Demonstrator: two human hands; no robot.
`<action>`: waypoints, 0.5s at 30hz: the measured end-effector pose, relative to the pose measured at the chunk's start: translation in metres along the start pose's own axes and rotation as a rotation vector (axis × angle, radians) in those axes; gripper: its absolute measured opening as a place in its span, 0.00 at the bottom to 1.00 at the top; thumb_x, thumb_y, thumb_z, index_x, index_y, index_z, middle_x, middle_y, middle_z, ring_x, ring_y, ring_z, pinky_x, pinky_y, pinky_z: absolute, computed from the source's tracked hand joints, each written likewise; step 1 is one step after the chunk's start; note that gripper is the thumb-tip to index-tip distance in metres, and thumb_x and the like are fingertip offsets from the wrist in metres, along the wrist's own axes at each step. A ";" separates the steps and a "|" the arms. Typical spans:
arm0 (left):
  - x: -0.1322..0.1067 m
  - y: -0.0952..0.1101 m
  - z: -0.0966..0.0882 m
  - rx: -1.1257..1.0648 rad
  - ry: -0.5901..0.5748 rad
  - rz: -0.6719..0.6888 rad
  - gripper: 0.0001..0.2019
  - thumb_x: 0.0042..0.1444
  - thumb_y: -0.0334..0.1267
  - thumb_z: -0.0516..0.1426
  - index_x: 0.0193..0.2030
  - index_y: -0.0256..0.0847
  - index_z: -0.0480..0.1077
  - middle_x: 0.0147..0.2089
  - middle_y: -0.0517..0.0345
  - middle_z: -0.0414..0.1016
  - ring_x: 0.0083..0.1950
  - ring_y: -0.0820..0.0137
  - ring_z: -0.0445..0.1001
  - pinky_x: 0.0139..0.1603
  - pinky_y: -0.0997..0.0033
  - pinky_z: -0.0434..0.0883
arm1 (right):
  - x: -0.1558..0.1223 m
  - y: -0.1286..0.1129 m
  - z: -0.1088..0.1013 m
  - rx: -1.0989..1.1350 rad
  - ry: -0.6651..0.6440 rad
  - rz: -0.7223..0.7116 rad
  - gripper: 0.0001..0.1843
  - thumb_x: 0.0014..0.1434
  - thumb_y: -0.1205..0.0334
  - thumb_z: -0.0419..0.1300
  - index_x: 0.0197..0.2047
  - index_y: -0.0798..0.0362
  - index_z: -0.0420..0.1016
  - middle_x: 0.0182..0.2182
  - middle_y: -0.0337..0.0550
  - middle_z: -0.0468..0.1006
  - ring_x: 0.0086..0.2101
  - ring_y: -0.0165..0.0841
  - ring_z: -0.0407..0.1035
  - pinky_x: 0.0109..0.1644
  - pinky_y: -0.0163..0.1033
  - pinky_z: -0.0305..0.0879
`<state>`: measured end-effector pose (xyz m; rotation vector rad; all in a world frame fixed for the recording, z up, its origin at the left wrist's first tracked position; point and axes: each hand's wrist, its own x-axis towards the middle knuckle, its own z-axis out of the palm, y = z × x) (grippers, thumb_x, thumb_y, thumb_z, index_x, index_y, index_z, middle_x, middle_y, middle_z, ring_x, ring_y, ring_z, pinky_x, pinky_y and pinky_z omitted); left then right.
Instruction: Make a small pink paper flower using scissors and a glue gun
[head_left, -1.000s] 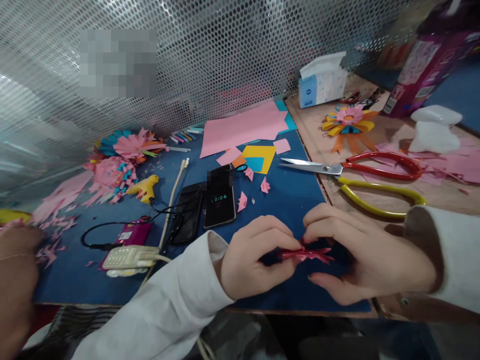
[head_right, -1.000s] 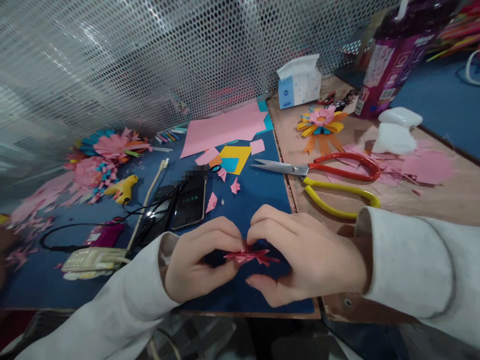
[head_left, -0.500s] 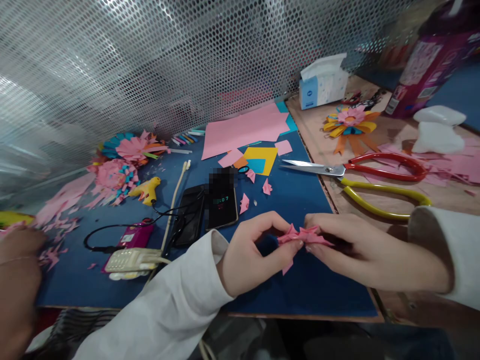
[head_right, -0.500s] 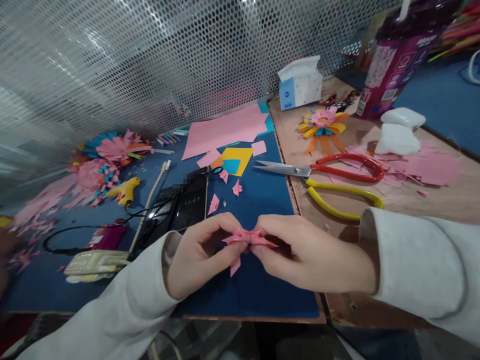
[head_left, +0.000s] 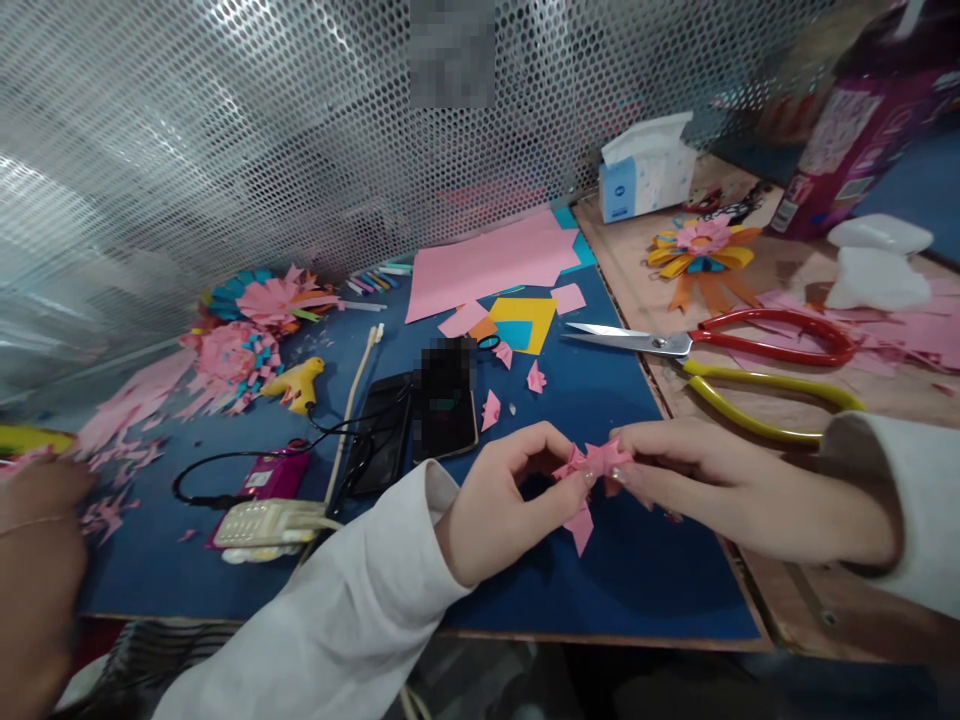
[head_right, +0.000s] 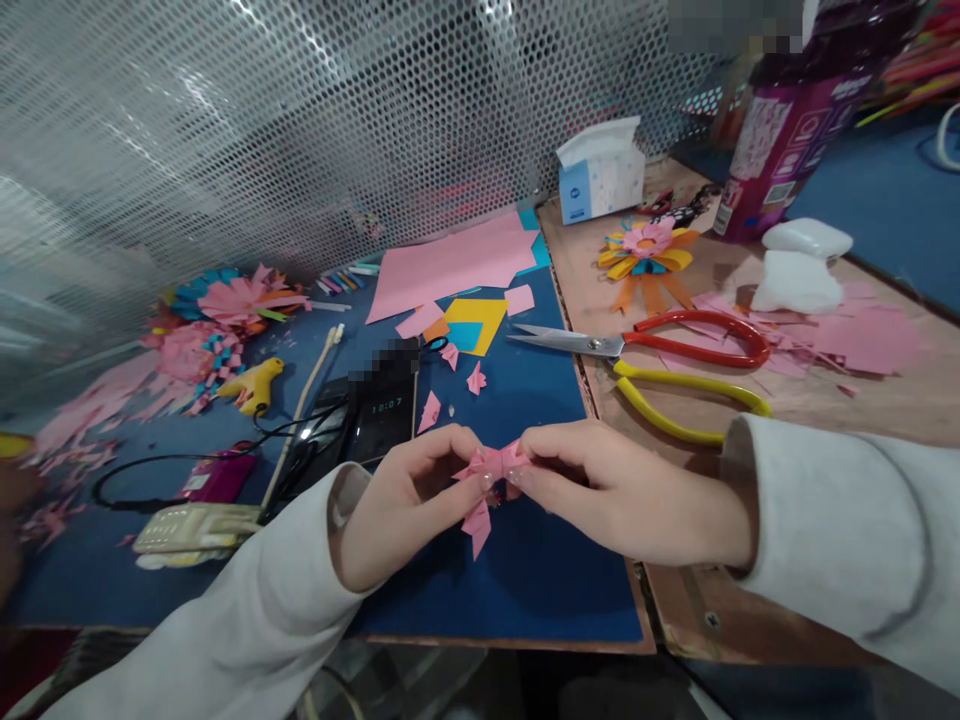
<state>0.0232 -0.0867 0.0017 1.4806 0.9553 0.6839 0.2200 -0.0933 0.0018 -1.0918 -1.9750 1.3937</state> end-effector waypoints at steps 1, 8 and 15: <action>0.000 0.000 0.000 -0.011 -0.003 -0.011 0.07 0.54 0.36 0.59 0.31 0.36 0.67 0.29 0.58 0.72 0.30 0.76 0.69 0.31 0.78 0.67 | 0.000 0.000 0.000 -0.003 0.004 0.000 0.17 0.64 0.53 0.47 0.30 0.52 0.68 0.22 0.35 0.65 0.24 0.26 0.60 0.27 0.32 0.57; 0.003 -0.002 0.000 0.006 0.018 -0.003 0.07 0.54 0.36 0.59 0.30 0.36 0.66 0.28 0.59 0.71 0.29 0.76 0.68 0.30 0.77 0.67 | 0.001 0.002 0.000 0.000 -0.002 0.044 0.17 0.64 0.52 0.48 0.29 0.52 0.68 0.21 0.34 0.65 0.23 0.25 0.61 0.27 0.32 0.58; 0.003 -0.001 0.001 0.064 -0.019 0.030 0.07 0.55 0.36 0.58 0.29 0.37 0.65 0.26 0.61 0.69 0.27 0.78 0.66 0.29 0.78 0.66 | 0.002 0.005 0.002 -0.024 0.007 0.017 0.14 0.61 0.55 0.50 0.28 0.53 0.68 0.22 0.34 0.63 0.23 0.25 0.60 0.26 0.32 0.56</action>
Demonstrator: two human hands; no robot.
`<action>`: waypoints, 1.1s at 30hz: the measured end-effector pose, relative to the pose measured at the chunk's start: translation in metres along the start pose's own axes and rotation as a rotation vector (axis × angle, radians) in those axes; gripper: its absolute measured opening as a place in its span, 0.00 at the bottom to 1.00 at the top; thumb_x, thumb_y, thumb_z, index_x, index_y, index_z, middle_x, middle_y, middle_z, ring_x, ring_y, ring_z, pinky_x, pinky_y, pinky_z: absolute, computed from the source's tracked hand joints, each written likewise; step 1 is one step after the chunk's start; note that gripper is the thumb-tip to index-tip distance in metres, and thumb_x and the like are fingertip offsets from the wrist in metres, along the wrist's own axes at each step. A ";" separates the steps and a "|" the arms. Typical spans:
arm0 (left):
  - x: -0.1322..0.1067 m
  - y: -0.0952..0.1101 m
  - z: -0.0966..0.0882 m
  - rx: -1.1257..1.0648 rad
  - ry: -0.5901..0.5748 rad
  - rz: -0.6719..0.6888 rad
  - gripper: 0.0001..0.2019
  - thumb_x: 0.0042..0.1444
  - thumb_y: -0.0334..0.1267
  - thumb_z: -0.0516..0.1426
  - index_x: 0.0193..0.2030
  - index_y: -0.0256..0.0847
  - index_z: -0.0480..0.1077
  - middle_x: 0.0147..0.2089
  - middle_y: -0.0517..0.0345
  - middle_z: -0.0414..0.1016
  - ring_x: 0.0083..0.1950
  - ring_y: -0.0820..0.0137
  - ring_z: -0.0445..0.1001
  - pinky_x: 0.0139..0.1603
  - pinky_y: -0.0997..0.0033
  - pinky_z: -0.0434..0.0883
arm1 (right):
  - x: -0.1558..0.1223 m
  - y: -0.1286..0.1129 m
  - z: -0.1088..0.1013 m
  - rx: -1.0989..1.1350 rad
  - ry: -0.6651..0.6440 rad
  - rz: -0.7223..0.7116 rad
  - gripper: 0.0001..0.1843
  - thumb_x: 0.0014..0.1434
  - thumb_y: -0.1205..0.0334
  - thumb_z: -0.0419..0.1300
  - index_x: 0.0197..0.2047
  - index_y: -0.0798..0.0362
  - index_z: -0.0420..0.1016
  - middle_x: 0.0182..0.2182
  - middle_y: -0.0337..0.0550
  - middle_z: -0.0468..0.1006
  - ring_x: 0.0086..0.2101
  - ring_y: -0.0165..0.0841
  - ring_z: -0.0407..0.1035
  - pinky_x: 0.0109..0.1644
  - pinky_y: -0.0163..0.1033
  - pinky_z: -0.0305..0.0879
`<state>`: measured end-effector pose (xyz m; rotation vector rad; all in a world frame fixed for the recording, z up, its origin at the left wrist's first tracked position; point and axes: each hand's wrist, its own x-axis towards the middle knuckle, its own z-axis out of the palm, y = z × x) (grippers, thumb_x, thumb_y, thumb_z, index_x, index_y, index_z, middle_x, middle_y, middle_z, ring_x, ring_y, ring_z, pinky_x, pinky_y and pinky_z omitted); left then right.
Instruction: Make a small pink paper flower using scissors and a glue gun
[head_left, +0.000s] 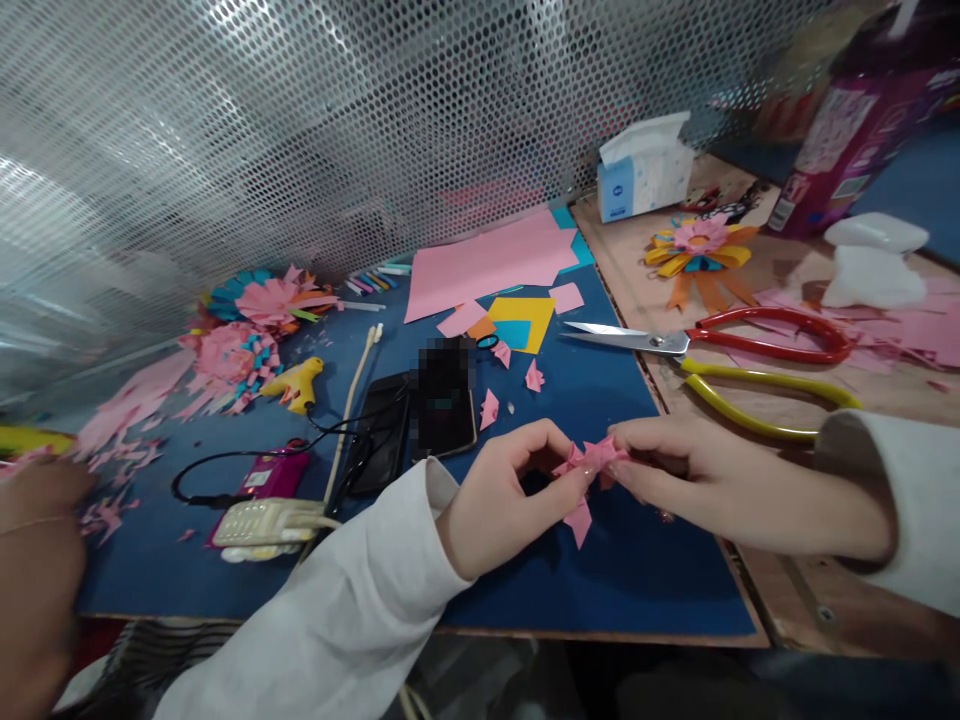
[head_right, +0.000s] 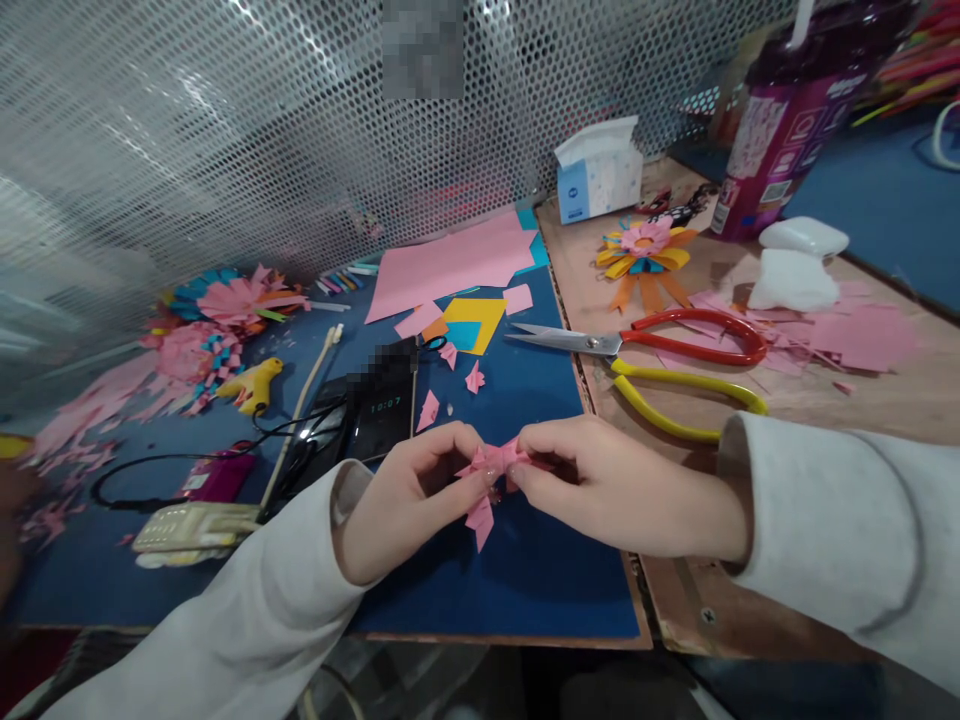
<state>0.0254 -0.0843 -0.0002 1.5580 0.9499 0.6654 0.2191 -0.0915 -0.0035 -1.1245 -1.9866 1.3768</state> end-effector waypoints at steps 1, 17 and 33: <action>0.000 0.000 0.000 0.025 0.001 0.013 0.07 0.55 0.36 0.58 0.29 0.37 0.65 0.26 0.62 0.69 0.27 0.78 0.66 0.30 0.78 0.66 | 0.000 0.000 0.000 -0.006 0.007 0.001 0.14 0.61 0.56 0.50 0.28 0.53 0.68 0.21 0.33 0.63 0.23 0.25 0.60 0.26 0.32 0.55; -0.001 0.002 0.001 0.200 0.011 0.079 0.07 0.56 0.35 0.57 0.28 0.37 0.65 0.25 0.62 0.66 0.27 0.78 0.64 0.30 0.77 0.64 | 0.000 0.000 0.001 -0.025 0.005 0.020 0.12 0.59 0.59 0.50 0.27 0.53 0.68 0.21 0.34 0.63 0.22 0.25 0.58 0.25 0.31 0.55; 0.000 0.002 -0.001 0.063 0.019 0.015 0.07 0.54 0.36 0.58 0.30 0.37 0.66 0.27 0.60 0.68 0.28 0.76 0.66 0.30 0.75 0.65 | 0.002 -0.005 -0.004 0.110 -0.096 0.084 0.17 0.62 0.49 0.50 0.30 0.52 0.68 0.22 0.35 0.66 0.22 0.24 0.63 0.21 0.29 0.57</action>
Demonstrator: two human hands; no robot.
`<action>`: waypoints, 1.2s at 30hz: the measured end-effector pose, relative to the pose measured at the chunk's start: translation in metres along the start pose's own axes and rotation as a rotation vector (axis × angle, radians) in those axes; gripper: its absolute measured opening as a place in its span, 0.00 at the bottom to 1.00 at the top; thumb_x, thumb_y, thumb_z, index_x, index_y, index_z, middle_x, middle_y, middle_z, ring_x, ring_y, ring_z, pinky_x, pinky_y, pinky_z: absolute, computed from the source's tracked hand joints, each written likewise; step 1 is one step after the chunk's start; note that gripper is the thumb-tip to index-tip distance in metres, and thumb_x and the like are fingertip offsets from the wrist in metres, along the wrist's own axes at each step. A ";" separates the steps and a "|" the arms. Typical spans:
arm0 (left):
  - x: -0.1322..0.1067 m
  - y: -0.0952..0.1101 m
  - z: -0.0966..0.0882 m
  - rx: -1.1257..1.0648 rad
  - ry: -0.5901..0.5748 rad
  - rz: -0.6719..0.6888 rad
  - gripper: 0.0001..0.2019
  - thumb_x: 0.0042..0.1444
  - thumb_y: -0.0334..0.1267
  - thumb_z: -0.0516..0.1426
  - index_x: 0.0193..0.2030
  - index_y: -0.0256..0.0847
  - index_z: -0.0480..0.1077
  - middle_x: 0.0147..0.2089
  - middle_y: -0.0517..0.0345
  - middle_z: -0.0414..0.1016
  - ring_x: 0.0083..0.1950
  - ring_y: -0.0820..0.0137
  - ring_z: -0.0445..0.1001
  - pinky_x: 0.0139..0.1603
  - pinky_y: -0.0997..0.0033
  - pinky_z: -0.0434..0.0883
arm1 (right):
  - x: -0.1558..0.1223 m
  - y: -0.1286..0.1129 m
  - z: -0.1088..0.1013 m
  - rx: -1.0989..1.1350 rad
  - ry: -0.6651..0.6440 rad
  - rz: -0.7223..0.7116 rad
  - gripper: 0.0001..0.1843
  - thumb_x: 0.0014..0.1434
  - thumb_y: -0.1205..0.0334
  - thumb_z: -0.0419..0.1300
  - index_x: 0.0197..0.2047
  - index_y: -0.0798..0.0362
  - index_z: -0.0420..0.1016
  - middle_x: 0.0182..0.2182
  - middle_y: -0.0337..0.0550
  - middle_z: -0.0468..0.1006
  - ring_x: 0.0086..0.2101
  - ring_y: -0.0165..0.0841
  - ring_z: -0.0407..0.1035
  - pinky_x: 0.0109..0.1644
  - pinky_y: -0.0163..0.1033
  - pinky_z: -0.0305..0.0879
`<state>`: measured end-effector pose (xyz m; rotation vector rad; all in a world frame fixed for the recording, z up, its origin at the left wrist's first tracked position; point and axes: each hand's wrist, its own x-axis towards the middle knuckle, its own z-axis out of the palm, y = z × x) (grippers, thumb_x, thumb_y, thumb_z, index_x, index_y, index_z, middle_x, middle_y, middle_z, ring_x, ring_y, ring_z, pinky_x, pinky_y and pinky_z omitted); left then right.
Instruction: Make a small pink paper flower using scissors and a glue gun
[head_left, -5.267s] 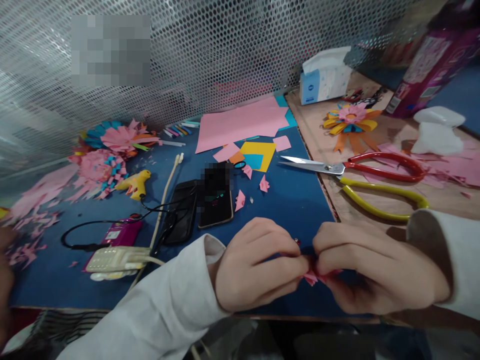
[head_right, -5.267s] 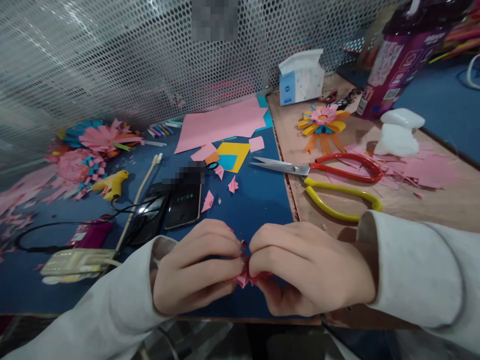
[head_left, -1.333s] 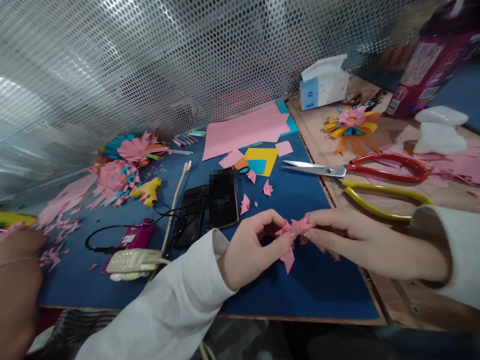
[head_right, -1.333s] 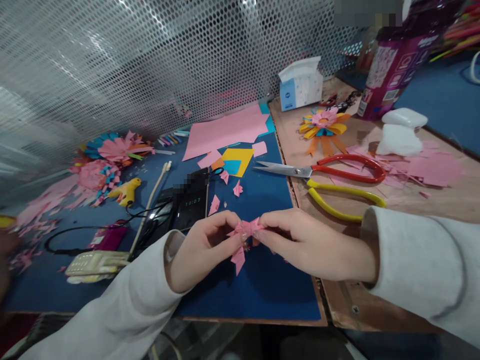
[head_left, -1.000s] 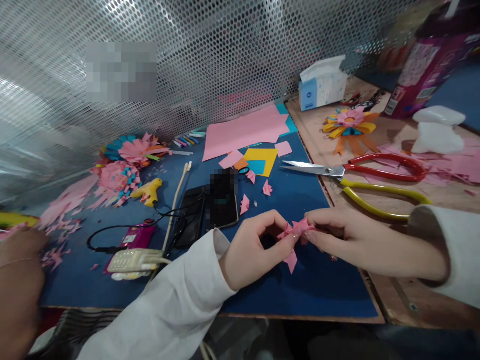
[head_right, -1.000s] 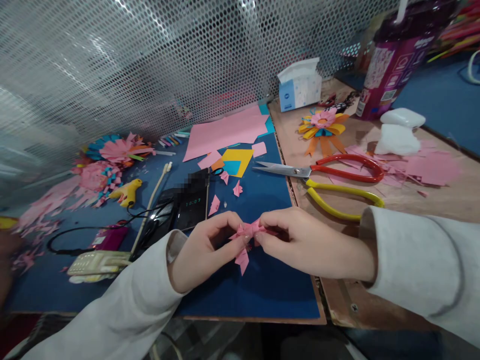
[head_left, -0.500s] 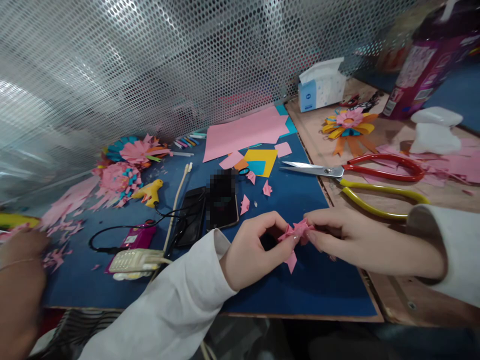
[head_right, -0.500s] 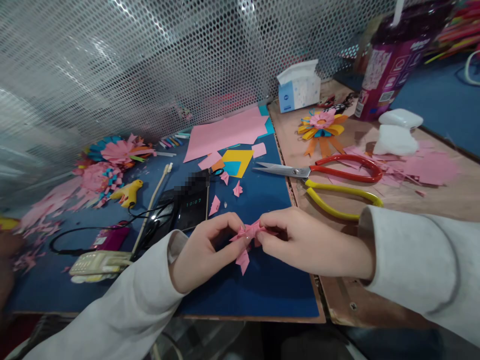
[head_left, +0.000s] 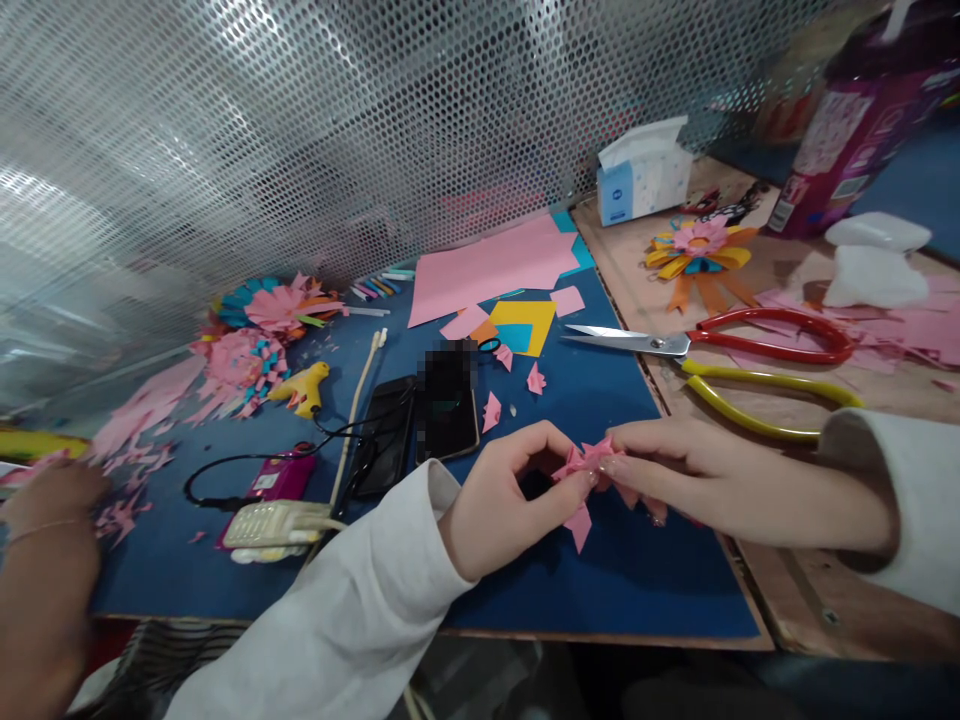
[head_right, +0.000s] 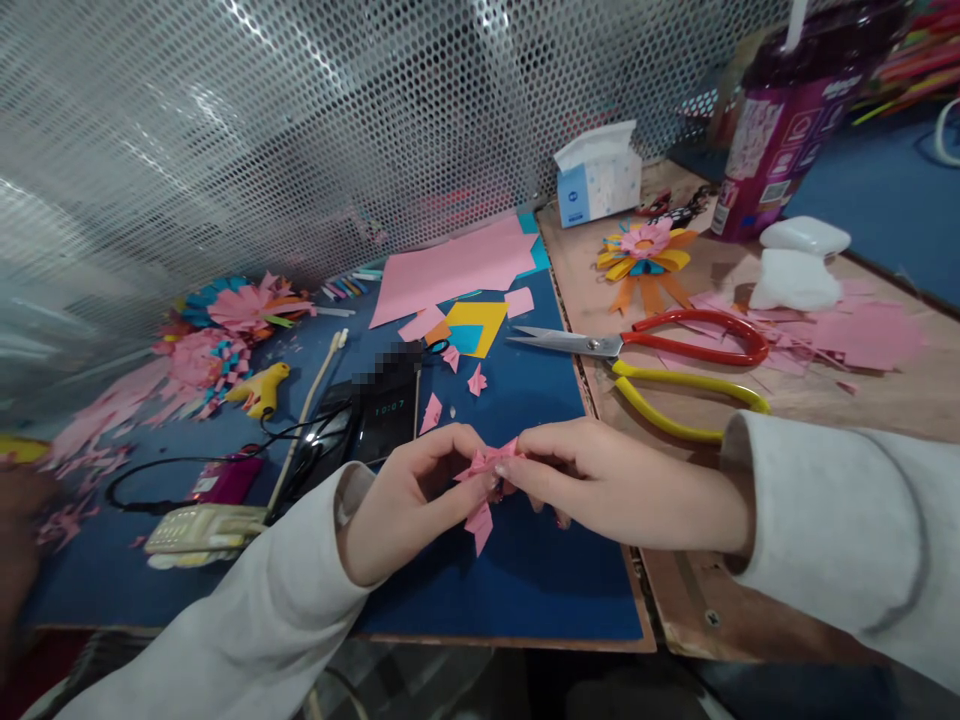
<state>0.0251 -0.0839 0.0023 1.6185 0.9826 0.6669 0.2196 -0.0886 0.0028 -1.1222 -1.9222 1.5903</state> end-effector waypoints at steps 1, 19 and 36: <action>0.000 0.000 0.000 0.010 0.002 0.011 0.07 0.53 0.36 0.59 0.30 0.37 0.65 0.27 0.60 0.68 0.28 0.75 0.66 0.30 0.75 0.66 | 0.001 0.001 -0.001 0.011 -0.012 0.002 0.17 0.62 0.49 0.50 0.31 0.52 0.68 0.22 0.35 0.66 0.21 0.24 0.63 0.21 0.29 0.57; 0.000 -0.008 0.000 0.238 0.187 0.360 0.17 0.53 0.31 0.60 0.49 0.43 0.66 0.43 0.55 0.70 0.41 0.72 0.71 0.41 0.71 0.72 | 0.007 0.013 -0.008 0.142 -0.114 0.055 0.25 0.59 0.40 0.50 0.31 0.55 0.68 0.22 0.35 0.69 0.17 0.22 0.61 0.18 0.27 0.58; 0.001 -0.002 -0.001 0.437 0.278 0.448 0.02 0.51 0.34 0.62 0.30 0.41 0.74 0.43 0.53 0.71 0.44 0.68 0.73 0.47 0.64 0.73 | 0.004 0.011 0.003 0.001 0.037 0.082 0.24 0.61 0.42 0.48 0.26 0.54 0.65 0.19 0.34 0.67 0.16 0.22 0.60 0.17 0.28 0.58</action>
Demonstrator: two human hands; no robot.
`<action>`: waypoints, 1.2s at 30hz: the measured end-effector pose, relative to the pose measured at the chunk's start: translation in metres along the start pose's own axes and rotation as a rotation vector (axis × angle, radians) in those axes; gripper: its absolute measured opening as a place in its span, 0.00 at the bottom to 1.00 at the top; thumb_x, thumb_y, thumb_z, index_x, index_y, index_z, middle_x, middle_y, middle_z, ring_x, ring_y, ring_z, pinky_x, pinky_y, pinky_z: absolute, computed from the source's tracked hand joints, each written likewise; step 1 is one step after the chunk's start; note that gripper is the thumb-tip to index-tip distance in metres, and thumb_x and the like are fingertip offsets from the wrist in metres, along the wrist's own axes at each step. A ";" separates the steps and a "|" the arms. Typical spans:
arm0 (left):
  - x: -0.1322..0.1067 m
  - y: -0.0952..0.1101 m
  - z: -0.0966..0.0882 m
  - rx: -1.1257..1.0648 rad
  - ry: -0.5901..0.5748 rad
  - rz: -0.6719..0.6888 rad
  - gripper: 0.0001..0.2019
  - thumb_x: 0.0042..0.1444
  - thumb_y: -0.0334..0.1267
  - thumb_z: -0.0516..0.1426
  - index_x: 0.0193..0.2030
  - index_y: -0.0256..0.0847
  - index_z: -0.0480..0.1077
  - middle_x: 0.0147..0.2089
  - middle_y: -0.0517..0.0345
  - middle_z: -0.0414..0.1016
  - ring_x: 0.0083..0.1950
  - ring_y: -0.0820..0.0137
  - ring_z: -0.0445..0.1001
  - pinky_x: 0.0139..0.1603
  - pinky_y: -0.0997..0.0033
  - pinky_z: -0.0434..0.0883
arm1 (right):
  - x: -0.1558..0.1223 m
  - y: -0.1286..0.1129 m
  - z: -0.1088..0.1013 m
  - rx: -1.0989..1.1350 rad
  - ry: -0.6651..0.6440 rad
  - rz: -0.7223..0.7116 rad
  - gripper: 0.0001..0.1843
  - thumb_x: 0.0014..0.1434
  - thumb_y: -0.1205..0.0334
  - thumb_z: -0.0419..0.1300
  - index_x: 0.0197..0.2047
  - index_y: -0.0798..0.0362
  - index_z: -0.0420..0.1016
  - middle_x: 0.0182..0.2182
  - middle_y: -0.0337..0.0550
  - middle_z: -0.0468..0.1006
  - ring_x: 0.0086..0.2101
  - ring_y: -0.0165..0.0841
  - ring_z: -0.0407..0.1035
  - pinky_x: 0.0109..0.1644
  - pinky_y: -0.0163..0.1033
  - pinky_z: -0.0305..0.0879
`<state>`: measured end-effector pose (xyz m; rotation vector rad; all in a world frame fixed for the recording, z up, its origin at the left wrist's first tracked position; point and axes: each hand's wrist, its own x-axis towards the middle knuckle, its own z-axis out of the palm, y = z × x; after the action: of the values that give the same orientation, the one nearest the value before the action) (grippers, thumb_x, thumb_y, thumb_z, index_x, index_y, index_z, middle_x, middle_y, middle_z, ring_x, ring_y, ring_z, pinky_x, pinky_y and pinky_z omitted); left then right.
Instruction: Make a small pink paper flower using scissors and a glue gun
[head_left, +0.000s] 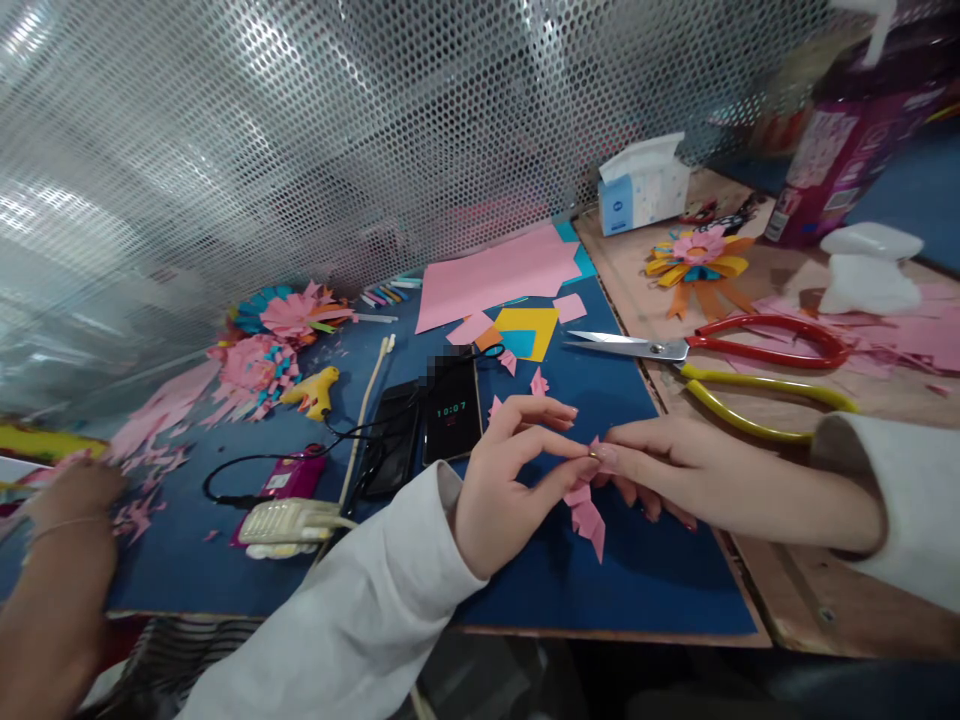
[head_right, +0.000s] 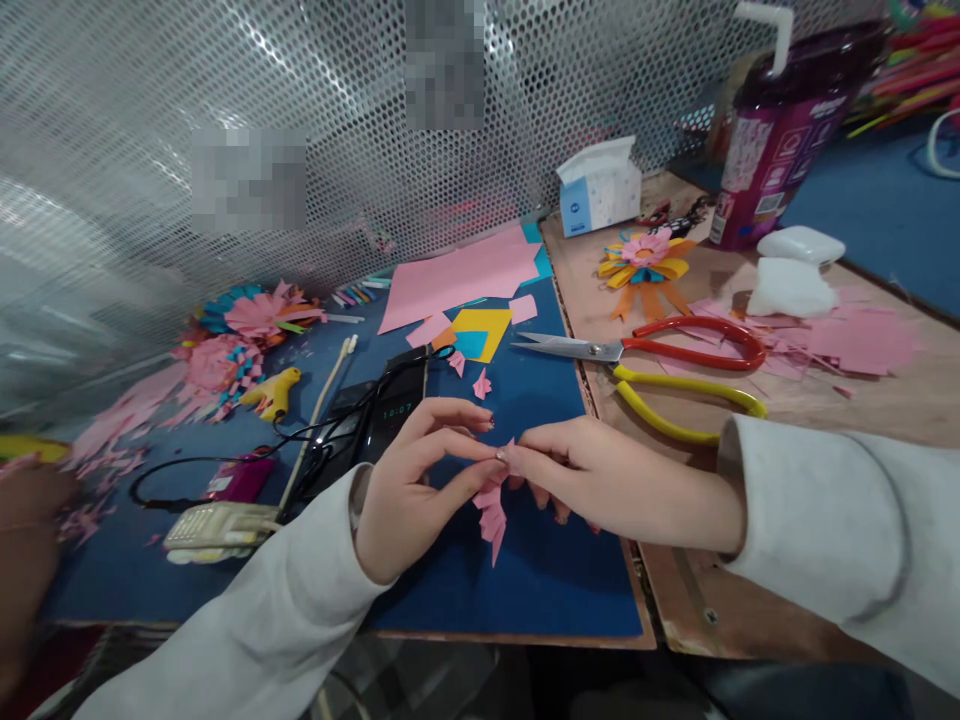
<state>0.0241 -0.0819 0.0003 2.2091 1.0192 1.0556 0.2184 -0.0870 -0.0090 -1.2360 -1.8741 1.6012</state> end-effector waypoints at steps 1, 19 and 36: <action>0.000 0.000 0.000 -0.009 -0.006 -0.005 0.02 0.52 0.34 0.62 0.30 0.41 0.74 0.43 0.53 0.71 0.44 0.68 0.73 0.47 0.64 0.73 | 0.000 -0.002 0.000 -0.009 0.000 0.001 0.24 0.61 0.42 0.48 0.26 0.53 0.65 0.19 0.34 0.67 0.16 0.22 0.60 0.17 0.28 0.58; 0.004 -0.002 -0.003 -0.229 -0.092 -0.166 0.02 0.53 0.33 0.61 0.32 0.40 0.76 0.43 0.52 0.75 0.45 0.67 0.73 0.50 0.64 0.70 | 0.000 0.003 -0.001 -0.024 0.009 -0.039 0.19 0.61 0.47 0.52 0.29 0.53 0.68 0.19 0.34 0.69 0.16 0.23 0.62 0.17 0.27 0.60; 0.002 -0.001 -0.001 -0.500 -0.148 -0.358 0.08 0.54 0.39 0.59 0.39 0.38 0.68 0.37 0.54 0.73 0.38 0.71 0.72 0.38 0.72 0.70 | -0.003 0.001 0.005 -0.250 0.222 -0.281 0.23 0.63 0.50 0.47 0.22 0.53 0.64 0.17 0.34 0.64 0.18 0.22 0.61 0.20 0.29 0.55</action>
<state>0.0243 -0.0794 0.0013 1.6060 0.9186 0.8550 0.2167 -0.0925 -0.0102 -1.1319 -2.0390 1.0661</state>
